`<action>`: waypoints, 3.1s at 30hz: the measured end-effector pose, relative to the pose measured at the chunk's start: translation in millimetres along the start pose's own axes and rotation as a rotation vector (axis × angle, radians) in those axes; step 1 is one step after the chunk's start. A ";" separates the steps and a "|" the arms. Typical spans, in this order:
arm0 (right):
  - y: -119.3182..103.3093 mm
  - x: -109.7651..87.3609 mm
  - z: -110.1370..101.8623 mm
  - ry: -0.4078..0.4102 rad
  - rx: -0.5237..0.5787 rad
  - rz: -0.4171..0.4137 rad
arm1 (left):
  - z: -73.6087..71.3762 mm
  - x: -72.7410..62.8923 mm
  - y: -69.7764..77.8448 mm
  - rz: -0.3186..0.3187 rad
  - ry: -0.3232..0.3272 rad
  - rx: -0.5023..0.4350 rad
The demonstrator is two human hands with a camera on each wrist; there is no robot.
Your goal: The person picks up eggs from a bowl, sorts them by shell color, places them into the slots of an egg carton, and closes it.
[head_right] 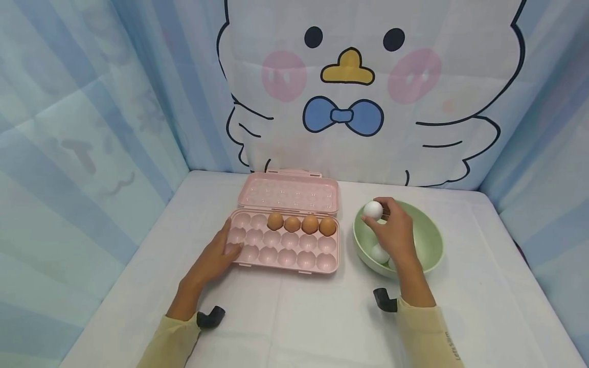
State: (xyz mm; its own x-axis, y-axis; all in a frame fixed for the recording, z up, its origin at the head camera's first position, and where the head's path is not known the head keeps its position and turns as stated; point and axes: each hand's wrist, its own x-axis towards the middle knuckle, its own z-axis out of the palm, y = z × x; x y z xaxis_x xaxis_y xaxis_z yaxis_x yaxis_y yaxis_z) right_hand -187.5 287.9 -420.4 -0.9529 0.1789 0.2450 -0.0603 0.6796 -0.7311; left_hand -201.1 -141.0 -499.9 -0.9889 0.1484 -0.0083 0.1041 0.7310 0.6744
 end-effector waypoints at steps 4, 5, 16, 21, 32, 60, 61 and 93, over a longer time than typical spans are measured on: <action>-10.0 -1.7 6.0 0.001 0.018 -0.045 | 0.1 0.6 0.4 -0.004 0.001 0.004; -12.1 -2.3 7.9 0.000 0.027 -0.054 | 0.4 0.8 0.2 -0.004 0.002 0.005; -28.9 -9.6 38.1 -0.122 0.072 -0.145 | 4.2 2.4 -1.0 -0.002 -0.004 0.011; -39.2 -15.9 51.1 -0.159 0.110 -0.145 | 2.5 1.9 1.7 -0.003 -0.004 0.015; -37.8 -37.0 82.6 -0.117 0.089 -0.177 | 0.8 0.2 1.0 -0.024 0.000 0.009; -23.7 -44.4 94.0 -0.119 -0.129 -0.255 | 0.7 -0.2 0.8 -0.007 -0.001 -0.002; -23.8 -44.3 93.8 -0.120 -0.127 -0.256 | 0.6 -0.2 0.9 -0.009 -0.001 0.000; -43.1 -40.3 66.4 -0.069 -0.148 -0.202 | 0.3 0.1 1.9 -0.030 -0.014 0.015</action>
State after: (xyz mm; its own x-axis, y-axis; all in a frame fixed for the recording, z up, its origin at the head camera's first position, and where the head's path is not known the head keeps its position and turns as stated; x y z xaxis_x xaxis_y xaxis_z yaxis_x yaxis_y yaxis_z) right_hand -166.2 204.1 -440.9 -0.9441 -0.0169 0.3291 -0.2127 0.7940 -0.5694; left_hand -201.0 -139.4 -498.9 -0.9900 0.1356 -0.0384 0.0763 0.7448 0.6629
